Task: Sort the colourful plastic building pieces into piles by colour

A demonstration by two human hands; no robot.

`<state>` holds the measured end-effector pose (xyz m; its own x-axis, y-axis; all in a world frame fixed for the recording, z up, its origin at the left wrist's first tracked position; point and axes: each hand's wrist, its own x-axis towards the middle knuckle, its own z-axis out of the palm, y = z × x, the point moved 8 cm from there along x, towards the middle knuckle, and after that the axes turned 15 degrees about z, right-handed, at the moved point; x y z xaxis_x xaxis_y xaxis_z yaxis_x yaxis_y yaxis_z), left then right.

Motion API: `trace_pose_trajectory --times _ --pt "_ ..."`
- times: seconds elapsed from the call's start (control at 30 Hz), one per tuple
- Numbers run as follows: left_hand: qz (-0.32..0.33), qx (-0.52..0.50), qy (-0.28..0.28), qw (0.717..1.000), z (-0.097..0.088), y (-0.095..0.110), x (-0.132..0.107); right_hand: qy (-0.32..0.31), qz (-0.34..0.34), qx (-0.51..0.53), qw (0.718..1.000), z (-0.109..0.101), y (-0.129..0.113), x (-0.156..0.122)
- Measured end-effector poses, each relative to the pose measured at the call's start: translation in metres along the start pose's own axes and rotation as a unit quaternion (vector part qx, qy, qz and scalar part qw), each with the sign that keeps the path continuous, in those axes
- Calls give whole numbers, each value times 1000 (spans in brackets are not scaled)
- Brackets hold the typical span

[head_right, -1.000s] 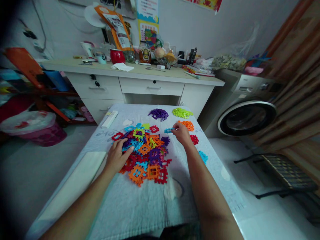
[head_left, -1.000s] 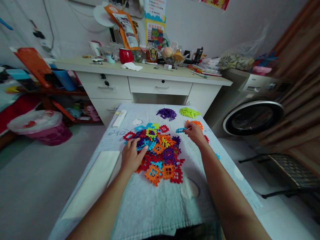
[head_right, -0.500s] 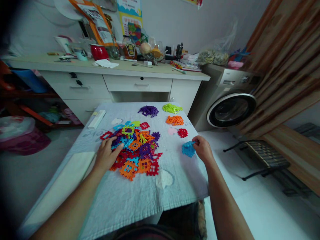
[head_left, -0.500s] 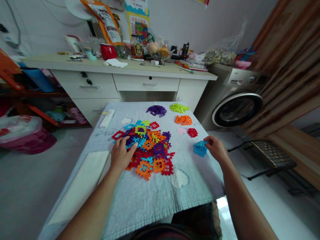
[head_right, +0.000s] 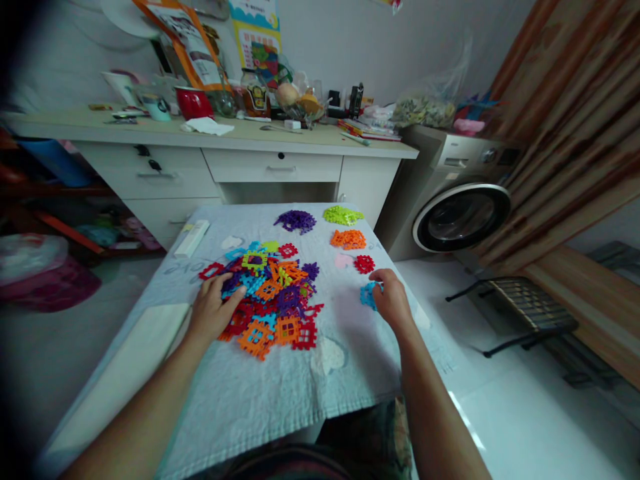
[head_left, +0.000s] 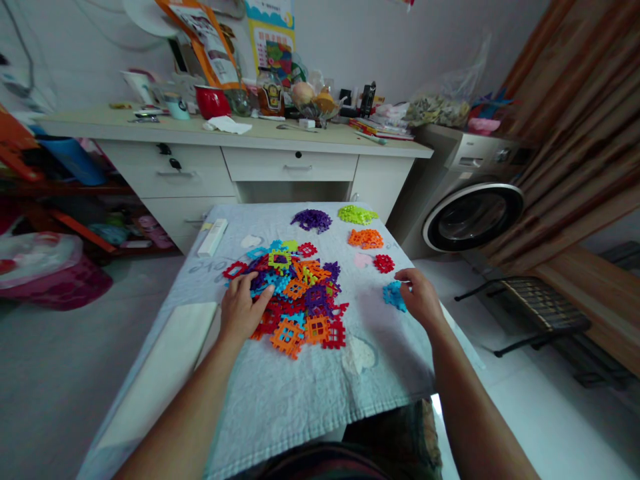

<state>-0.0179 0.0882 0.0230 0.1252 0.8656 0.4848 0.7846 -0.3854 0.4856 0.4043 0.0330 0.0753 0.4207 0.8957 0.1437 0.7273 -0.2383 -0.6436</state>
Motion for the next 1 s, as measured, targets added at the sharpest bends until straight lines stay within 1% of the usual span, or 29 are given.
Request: trace_pose_trajectory --times 0.07,0.13,0.17,0.2,0.27,0.33,0.4,0.47,0.5,0.57,0.63,0.7,0.73,0.77,0.83,0.93,1.0 --pt "-1 -2 3 1000 0 0 0 -60 -46 10 997 23 -36 -6" --pt "-1 -1 4 1000 0 -1 0 -133 -100 -1 986 52 -72 -16" --pt "-1 1 4 1000 0 -1 -1 -159 -120 -10 980 66 -86 -21" --pt "0 2 4 1000 -1 0 -1 -174 -131 -20 976 77 -97 -25" --pt "-2 3 2 1000 0 -1 -1 -183 -127 -40 974 96 -108 -28" --pt "-5 3 2 1000 -1 -1 -1 -181 -104 -46 977 109 -107 -27" --pt "-5 3 3 1000 -1 0 -1 -186 -74 -22 980 117 -98 -24" --pt "-4 4 2 1000 -2 2 -1 -207 -39 45 977 120 -87 -21" --pt "-3 5 1 1000 -2 2 -1 -223 -20 93 970 121 -82 -19" --pt "-1 5 1 1000 -3 4 -1 -260 18 201 944 122 -75 -18" --pt "1 5 1 1000 -4 5 0 -295 56 291 908 123 -72 -18" --pt "1 4 -1 1000 -4 5 0 -316 87 339 882 124 -71 -20" --pt "0 4 -2 1000 -4 5 -1 -319 99 349 876 124 -70 -20" --pt "0 4 -2 1000 -3 4 -1 -314 107 353 875 123 -69 -20" --pt "0 7 -2 1000 -3 4 -1 -288 112 355 882 121 -66 -18" --pt "-2 13 -4 1000 -2 2 -1 -229 106 352 901 115 -59 -11" --pt "-1 13 -5 1000 -1 2 0 -185 89 337 919 109 -55 -6"
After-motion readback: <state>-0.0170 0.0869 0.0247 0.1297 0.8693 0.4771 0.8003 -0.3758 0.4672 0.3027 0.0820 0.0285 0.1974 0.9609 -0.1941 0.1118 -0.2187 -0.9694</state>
